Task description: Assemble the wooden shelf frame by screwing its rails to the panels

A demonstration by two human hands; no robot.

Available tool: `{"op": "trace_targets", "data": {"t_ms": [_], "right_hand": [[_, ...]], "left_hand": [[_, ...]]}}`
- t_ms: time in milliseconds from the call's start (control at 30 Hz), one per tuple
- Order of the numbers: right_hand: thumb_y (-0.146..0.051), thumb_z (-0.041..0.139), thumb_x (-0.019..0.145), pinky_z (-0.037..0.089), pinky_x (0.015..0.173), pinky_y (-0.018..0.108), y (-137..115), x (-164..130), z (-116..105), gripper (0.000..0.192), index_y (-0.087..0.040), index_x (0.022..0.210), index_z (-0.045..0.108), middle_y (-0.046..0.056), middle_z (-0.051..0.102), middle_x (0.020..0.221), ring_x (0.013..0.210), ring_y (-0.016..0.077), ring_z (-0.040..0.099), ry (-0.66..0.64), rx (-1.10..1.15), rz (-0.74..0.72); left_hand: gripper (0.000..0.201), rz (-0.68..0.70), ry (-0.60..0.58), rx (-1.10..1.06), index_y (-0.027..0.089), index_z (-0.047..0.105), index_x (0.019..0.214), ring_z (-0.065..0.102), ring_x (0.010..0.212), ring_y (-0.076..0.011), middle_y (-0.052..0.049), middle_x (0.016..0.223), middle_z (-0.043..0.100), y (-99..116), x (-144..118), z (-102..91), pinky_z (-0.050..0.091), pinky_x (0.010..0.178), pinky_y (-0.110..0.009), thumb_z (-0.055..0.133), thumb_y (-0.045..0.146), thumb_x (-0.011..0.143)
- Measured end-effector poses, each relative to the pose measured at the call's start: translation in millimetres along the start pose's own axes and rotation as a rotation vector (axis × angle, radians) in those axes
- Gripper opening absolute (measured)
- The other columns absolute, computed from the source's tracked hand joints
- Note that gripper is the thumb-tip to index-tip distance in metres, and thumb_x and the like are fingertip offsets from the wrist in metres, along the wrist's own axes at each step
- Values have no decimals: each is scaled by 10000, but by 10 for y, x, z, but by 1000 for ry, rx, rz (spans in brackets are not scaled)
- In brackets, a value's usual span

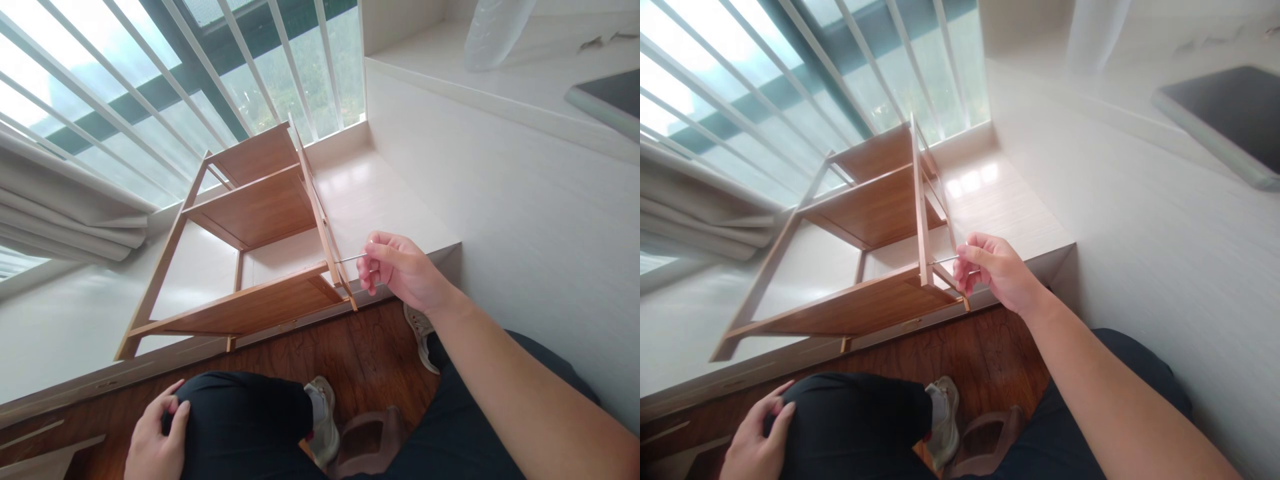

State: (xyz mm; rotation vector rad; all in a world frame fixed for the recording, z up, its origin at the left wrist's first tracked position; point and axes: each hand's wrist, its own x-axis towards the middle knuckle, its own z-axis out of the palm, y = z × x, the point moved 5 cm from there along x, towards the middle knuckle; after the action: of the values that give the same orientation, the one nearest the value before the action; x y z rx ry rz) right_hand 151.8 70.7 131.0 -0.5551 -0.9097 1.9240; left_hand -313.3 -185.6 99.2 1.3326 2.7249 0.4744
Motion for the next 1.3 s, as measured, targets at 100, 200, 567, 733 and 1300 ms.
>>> {"op": "trace_targets", "data": {"t_ms": [100,200,567,733,1300], "right_hand": [[-430,863,834,522,454,218,8,19,24,386,-204,751,562,-11,716,668,537,135,665,-14,40,41],[-472,859,835,518,447,221,18,30,32,412,-205,747,556,-7,716,667,521,134,657,-26,27,40],[-538,832,884,550,506,244,-18,-21,-54,395,-197,806,648,3,720,716,584,138,664,33,-279,-201],[-502,828,903,550,540,259,-73,-64,-94,311,-210,850,737,3,714,717,601,138,650,107,-421,-365],[-567,770,932,525,559,258,-91,-69,-25,384,-222,815,650,-20,660,644,567,132,595,54,-494,-287]], "left_hand": [[391,7,4,13,273,461,792,680,1141,-328,-63,1360,735,24,1,0,494,993,-468,463,652,887],[383,22,17,18,270,460,795,683,1147,-317,-53,1346,741,42,-1,-7,499,997,-453,461,639,898],[376,29,-8,24,266,462,812,677,1160,-326,-78,1385,717,70,14,5,491,1007,-473,456,628,915],[376,39,-6,24,266,461,805,677,1156,-324,-85,1381,724,68,20,13,493,973,-460,460,626,913],[387,14,-28,26,271,451,830,658,1176,-336,-93,1407,703,97,0,24,474,1001,-479,440,649,909]]}}
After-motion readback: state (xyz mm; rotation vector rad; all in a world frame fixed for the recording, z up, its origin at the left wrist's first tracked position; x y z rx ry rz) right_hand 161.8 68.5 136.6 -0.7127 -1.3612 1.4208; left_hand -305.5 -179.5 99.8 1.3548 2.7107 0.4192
